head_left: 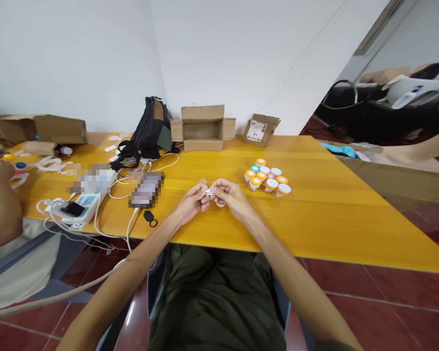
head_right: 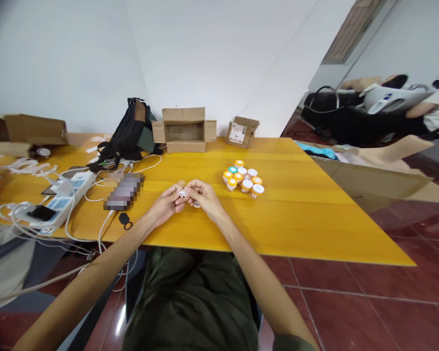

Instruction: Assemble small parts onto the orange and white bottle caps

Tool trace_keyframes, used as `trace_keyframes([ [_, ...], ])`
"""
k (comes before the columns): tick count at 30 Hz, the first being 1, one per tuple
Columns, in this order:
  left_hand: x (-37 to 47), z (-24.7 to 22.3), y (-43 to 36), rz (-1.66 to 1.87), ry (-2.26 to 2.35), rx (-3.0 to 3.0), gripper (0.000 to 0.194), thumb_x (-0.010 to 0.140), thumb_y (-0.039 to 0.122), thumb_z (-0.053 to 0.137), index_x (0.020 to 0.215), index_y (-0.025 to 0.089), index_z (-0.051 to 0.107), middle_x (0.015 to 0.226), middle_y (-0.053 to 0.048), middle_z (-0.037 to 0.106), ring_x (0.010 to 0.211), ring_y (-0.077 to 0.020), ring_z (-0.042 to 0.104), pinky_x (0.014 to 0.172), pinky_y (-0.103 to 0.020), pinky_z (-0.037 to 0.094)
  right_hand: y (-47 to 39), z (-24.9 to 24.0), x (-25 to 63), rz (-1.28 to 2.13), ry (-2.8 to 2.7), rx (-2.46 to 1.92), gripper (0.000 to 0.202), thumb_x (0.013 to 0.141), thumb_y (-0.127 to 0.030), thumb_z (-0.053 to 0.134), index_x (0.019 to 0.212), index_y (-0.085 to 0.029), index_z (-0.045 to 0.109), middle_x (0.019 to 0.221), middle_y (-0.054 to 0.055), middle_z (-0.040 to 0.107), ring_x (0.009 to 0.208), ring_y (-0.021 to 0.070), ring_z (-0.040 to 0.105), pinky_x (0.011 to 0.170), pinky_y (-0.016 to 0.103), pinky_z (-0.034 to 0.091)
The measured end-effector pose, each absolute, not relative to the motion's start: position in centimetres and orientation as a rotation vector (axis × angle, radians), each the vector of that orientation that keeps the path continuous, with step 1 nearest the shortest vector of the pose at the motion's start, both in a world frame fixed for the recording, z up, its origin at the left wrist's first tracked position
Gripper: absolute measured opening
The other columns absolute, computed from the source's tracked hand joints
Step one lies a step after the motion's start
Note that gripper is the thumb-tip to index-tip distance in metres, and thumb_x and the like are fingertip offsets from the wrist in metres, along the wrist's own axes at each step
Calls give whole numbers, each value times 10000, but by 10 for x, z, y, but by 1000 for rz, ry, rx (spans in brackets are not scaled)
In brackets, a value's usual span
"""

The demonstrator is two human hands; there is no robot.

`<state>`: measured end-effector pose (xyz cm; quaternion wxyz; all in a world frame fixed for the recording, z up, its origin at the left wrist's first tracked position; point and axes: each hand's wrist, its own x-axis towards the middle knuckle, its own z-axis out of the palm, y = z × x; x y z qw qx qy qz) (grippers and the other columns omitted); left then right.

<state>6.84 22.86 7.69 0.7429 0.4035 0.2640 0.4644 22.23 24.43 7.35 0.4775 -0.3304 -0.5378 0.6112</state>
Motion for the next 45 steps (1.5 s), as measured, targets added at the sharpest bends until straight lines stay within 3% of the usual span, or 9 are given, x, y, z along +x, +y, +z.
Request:
trace_keyframes([
  [9, 66, 76, 229, 996, 661, 935, 347, 794, 371, 767, 690, 173, 501, 566, 56, 408, 478, -57, 368, 468, -173, 312, 245, 75, 231, 1429, -1418, -827, 428, 686, -607, 773, 774, -221, 612, 599, -29, 621, 481, 101, 518, 455, 227, 421],
  [16, 66, 74, 230, 1284, 983, 1379, 327, 826, 461, 679, 704, 194, 535, 597, 44, 501, 547, -98, 452, 563, -229, 380, 255, 74, 238, 1017, -1569, -906, 273, 807, -491, 673, 779, -225, 617, 727, 0, 684, 665, 162, 633, 643, 295, 519],
  [21, 64, 71, 231, 1323, 1322, 1680, 171, 874, 296, 593, 736, 210, 542, 686, 29, 597, 639, -130, 539, 645, -248, 428, 263, 68, 238, 764, -1791, -1104, 76, 807, -240, 643, 744, -230, 602, 741, -5, 701, 719, 178, 661, 688, 296, 500],
  [25, 63, 67, 232, 1226, 1489, 1868, 120, 846, 145, 554, 750, 218, 562, 730, 14, 625, 676, -153, 571, 691, -275, 459, 269, 62, 233, 688, -1896, -1229, 103, 784, -171, 672, 757, -243, 603, 732, -11, 704, 726, 185, 670, 689, 294, 495],
  [31, 59, 60, 235, 1142, 1627, 2082, 175, 785, 57, 583, 761, 226, 625, 798, -23, 631, 836, -212, 598, 820, -342, 486, 275, 59, 228, 670, -1936, -1231, 100, 791, -155, 671, 812, -242, 626, 771, -6, 711, 752, 186, 675, 716, 303, 510],
  [36, 57, 57, 237, 1131, 1585, 2081, 210, 766, 33, 579, 793, 232, 644, 838, -37, 638, 899, -242, 586, 873, -385, 472, 266, 59, 240, 664, -1893, -1173, 25, 838, -233, 651, 854, -240, 633, 862, 17, 719, 787, 193, 673, 732, 321, 519],
  [41, 57, 54, 238, 1218, 1495, 2006, 216, 754, 42, 602, 818, 244, 643, 882, -45, 631, 931, -265, 577, 907, -422, 459, 244, 57, 256, 605, -1948, -1144, 123, 835, -357, 701, 866, -246, 655, 896, 35, 692, 864, 227, 655, 780, 361, 516],
  [45, 58, 55, 237, 1282, 1487, 1960, 186, 771, 70, 621, 834, 245, 633, 921, -47, 626, 976, -264, 570, 942, -425, 449, 232, 54, 261, 535, -2046, -1124, 167, 791, -338, 770, 898, -257, 670, 950, 46, 677, 907, 249, 638, 828, 394, 508],
])
